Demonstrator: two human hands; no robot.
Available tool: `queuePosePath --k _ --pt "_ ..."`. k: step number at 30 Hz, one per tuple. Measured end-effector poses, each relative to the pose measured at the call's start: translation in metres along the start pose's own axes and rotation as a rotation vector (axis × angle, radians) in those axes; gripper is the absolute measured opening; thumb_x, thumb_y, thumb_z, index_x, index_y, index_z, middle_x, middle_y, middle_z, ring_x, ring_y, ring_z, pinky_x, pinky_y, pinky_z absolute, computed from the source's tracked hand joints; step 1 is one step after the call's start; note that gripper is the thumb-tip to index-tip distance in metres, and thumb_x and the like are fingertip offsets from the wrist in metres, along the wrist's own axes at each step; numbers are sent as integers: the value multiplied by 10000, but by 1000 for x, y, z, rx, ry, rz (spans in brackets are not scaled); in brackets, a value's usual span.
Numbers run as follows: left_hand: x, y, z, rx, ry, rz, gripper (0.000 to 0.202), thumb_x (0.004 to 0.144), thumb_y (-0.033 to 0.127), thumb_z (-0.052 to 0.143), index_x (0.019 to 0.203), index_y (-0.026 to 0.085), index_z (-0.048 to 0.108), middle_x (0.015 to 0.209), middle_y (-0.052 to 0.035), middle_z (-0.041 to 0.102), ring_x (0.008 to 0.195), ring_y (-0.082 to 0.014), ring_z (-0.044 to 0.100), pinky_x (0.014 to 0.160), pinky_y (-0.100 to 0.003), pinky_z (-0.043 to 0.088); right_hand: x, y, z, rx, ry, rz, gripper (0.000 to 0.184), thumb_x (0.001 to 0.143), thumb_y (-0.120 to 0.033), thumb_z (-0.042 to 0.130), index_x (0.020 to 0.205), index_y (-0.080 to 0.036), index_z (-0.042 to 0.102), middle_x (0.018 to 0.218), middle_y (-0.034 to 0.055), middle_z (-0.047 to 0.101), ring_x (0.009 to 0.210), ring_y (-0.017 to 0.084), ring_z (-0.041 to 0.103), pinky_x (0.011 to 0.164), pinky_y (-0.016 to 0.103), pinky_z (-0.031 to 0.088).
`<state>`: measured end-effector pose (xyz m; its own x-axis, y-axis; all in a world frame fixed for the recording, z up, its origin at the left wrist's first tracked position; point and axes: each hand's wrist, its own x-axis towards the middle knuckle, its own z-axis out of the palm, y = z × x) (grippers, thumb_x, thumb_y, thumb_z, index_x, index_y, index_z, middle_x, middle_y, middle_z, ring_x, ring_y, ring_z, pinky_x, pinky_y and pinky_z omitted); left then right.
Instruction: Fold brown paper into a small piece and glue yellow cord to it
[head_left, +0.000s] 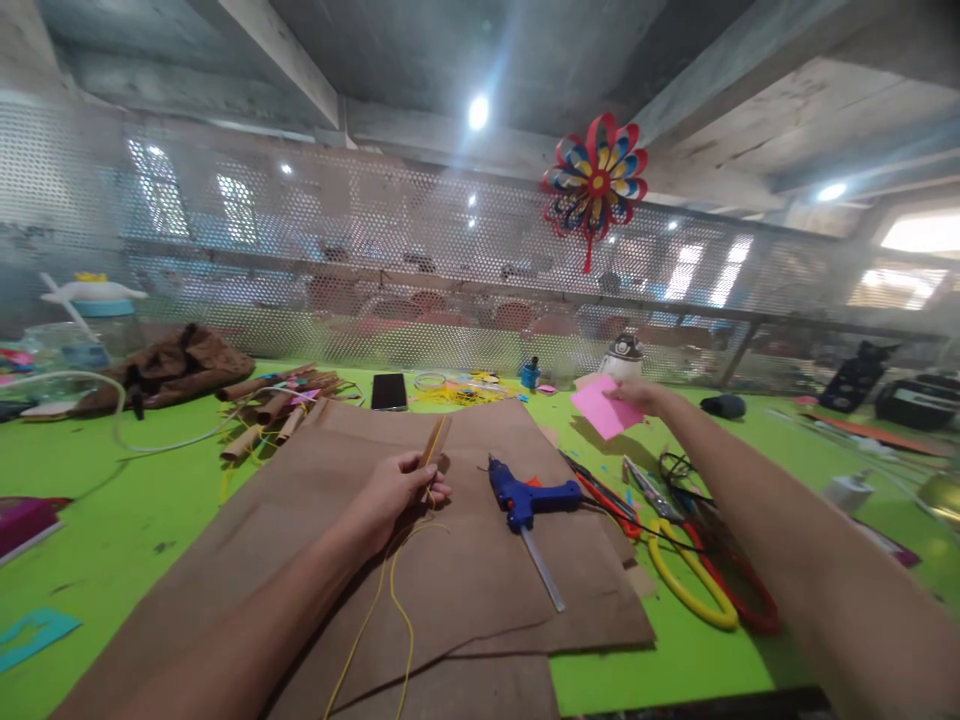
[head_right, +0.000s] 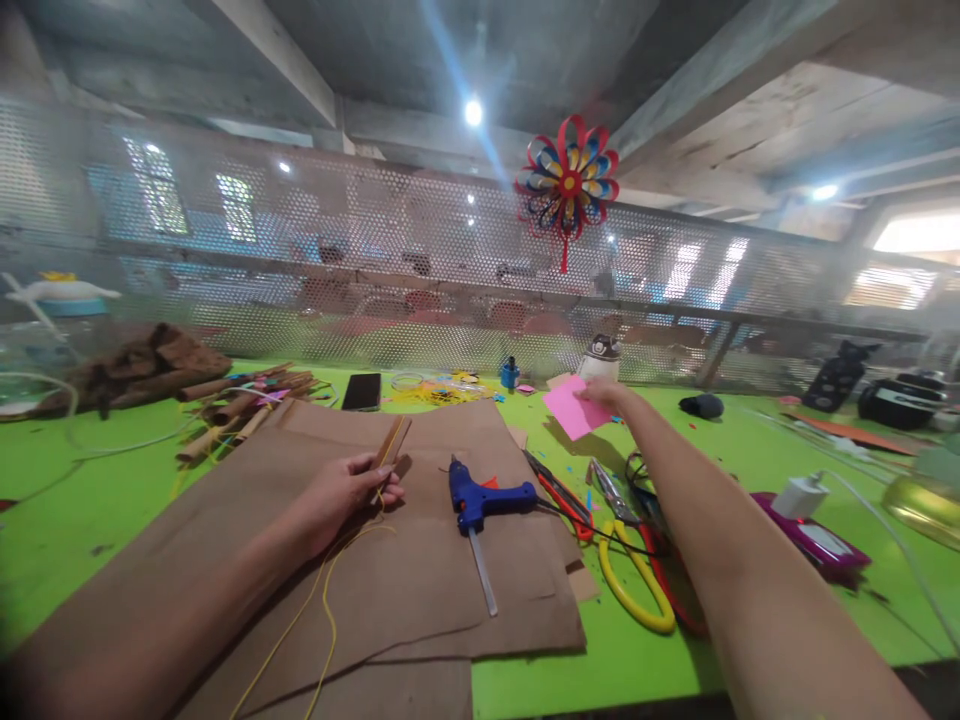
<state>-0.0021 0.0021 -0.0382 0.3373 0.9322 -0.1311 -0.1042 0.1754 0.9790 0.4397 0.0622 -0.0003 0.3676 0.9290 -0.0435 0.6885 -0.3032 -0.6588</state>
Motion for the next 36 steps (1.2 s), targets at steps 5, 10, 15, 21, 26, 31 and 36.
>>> queuePosePath --k 5,10,15,21,26,31,36 --pt "0 0 0 13 8 -7 123 710 199 608 762 109 542 623 -49 612 538 -110 586 574 -219 465 7 -30 42 40 -145 -59 283 715 -299 668 932 -121 628 702 63 667 526 122 586 485 215 474" --pt "-1 -2 0 11 -4 2 112 700 199 604 739 114 541 612 -49 610 528 -108 577 562 -219 451 10 -40 72 -7 -208 -95 255 675 -288 690 878 -139 658 587 12 631 460 102 543 430 189 415" --pt "-2 0 2 -6 -10 7 97 700 178 596 730 124 521 602 -30 596 522 -100 570 553 -211 443 12 -52 91 -79 -228 -171 163 689 -283 660 753 -134 678 523 -6 598 439 85 496 425 177 380" --pt "-1 0 3 26 15 -1 95 716 158 581 778 118 522 616 -33 600 545 -108 586 560 -213 454 4 -65 111 -129 -265 -334 169 723 -257 600 762 -136 712 681 6 674 590 119 567 582 203 442" --pt "0 -1 2 10 -8 6 70 728 157 575 748 114 523 613 -37 600 527 -108 585 551 -216 460 4 -67 93 -212 -137 -437 269 782 -255 505 875 -114 713 786 59 694 727 172 595 668 241 440" --pt "-1 0 3 3 14 0 31 747 108 557 752 102 526 636 -51 606 532 -106 596 547 -204 474 -15 -63 74 -261 -81 -477 286 798 -258 467 793 -111 713 813 93 707 736 187 615 665 246 448" --pt "2 -2 2 4 4 17 10 773 86 529 769 91 522 647 -68 608 527 -112 602 518 -198 482 -82 -66 61 -264 2 -505 393 835 -346 402 785 -91 696 768 112 700 687 192 610 646 269 446"
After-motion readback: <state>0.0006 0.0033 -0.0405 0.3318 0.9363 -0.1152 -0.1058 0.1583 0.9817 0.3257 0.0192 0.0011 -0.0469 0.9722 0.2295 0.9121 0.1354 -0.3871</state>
